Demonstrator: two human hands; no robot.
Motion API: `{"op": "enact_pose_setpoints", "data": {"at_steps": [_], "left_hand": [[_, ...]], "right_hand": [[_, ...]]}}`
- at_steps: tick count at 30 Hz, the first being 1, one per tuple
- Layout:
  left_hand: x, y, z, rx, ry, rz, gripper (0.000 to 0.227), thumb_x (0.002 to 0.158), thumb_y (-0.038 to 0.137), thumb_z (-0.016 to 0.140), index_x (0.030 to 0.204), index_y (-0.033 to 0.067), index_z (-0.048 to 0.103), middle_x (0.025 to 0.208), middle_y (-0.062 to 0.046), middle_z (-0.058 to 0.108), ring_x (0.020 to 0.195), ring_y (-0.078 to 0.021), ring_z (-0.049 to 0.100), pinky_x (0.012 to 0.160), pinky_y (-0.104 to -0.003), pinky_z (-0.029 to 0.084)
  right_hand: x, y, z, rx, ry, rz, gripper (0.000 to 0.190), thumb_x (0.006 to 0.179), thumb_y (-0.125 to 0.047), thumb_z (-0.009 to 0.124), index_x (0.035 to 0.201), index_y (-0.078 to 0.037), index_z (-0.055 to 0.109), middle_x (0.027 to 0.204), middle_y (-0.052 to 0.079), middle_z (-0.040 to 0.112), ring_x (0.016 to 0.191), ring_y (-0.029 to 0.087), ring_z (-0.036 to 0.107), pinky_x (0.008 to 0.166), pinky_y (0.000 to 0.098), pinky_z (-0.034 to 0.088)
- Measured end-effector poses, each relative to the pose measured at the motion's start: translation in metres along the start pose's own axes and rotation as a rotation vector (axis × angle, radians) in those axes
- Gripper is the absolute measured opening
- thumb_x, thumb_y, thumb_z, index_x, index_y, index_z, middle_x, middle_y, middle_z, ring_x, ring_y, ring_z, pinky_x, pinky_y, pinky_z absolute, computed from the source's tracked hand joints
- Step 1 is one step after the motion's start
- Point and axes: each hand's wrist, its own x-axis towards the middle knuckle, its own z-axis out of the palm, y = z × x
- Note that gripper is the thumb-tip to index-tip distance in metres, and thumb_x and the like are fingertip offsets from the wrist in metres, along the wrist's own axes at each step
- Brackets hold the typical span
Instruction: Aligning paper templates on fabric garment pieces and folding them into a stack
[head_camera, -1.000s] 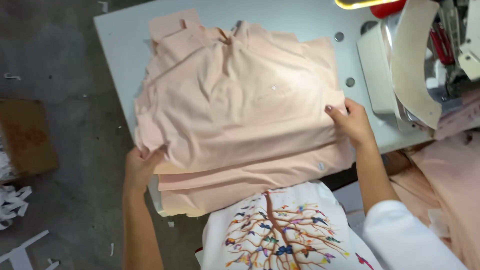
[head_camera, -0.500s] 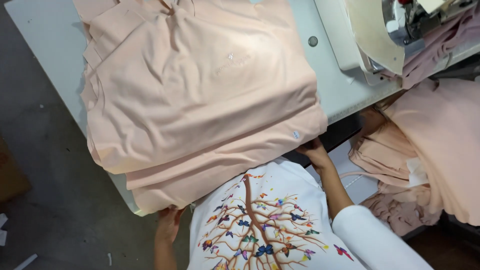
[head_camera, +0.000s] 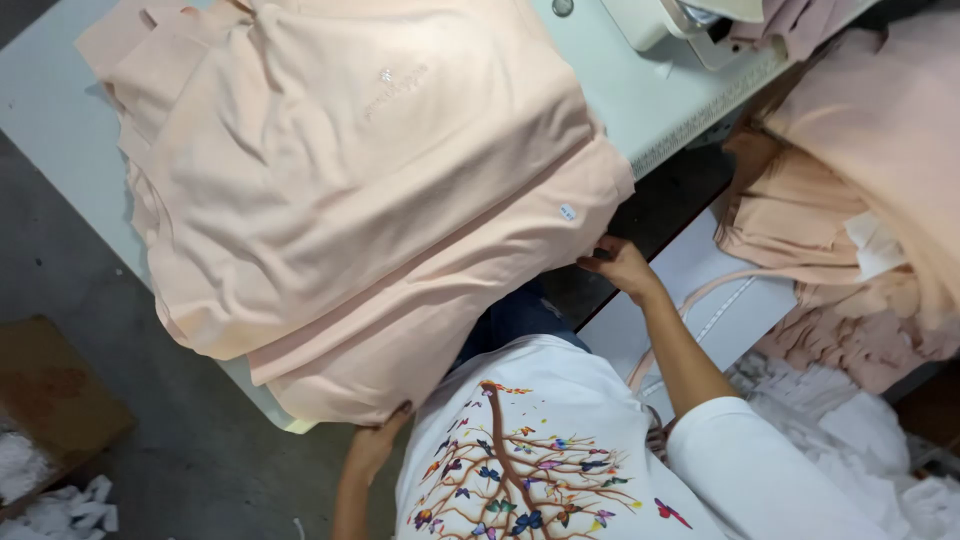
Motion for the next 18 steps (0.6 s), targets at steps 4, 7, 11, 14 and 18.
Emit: {"op": "enact_pose_setpoints", "data": {"at_steps": [4,7,11,14,18], "left_hand": [[-0.024,-0.017,0.01,-0.113,-0.059,-0.019,0.057,0.076,0.033,0.083,0.119,-0.0043,0.079,0.12,-0.012,0.078,0.117,-0.0223,0.066,0.104,-0.034,0.048],[-0.014,-0.004,0.02,-0.149,0.055,-0.039,0.062,0.069,0.031,0.087,0.119,-0.0047,0.078,0.118,-0.011,0.076,0.112,-0.0197,0.065,0.098,-0.033,0.049],[0.057,-0.003,0.025,-0.142,0.228,-0.014,0.092,0.063,0.037,0.087,0.146,0.0099,0.059,0.148,-0.003,0.061,0.135,-0.0208,0.054,0.12,-0.034,0.036],[0.063,0.024,0.02,-0.106,0.18,0.052,0.084,0.066,0.029,0.087,0.144,0.0102,0.061,0.147,-0.004,0.061,0.134,-0.0238,0.055,0.118,-0.037,0.039],[0.054,0.026,0.012,-0.052,0.103,0.102,0.074,0.071,0.017,0.087,0.141,0.0106,0.065,0.146,-0.004,0.063,0.133,-0.0284,0.056,0.116,-0.042,0.045]], "right_hand": [[0.008,0.054,0.006,0.275,-0.105,-0.149,0.043,0.081,-0.005,0.078,0.122,-0.006,0.065,0.123,0.005,0.07,0.112,0.018,0.065,0.1,0.031,0.051],[0.043,0.053,0.036,0.342,-0.036,-0.173,0.085,0.07,0.005,0.083,0.144,-0.013,0.044,0.133,0.01,0.063,0.116,0.024,0.063,0.094,0.0382,0.056],[0.09,0.052,0.051,-0.091,-0.045,-0.029,0.121,0.058,-0.03,0.096,0.16,-0.019,0.032,0.161,0.01,0.042,0.146,0.034,0.042,0.118,0.0478,0.041],[0.102,0.059,0.04,-0.539,-0.144,0.047,0.103,0.068,-0.072,0.085,0.148,-0.015,0.056,0.145,0.01,0.063,0.141,0.034,0.052,0.125,0.0544,0.022],[0.016,0.046,0.017,-0.5,-0.162,0.031,0.057,0.052,-0.047,0.087,0.102,-0.02,0.08,0.1,0.003,0.08,0.095,0.02,0.073,0.078,0.0319,0.053]]}}
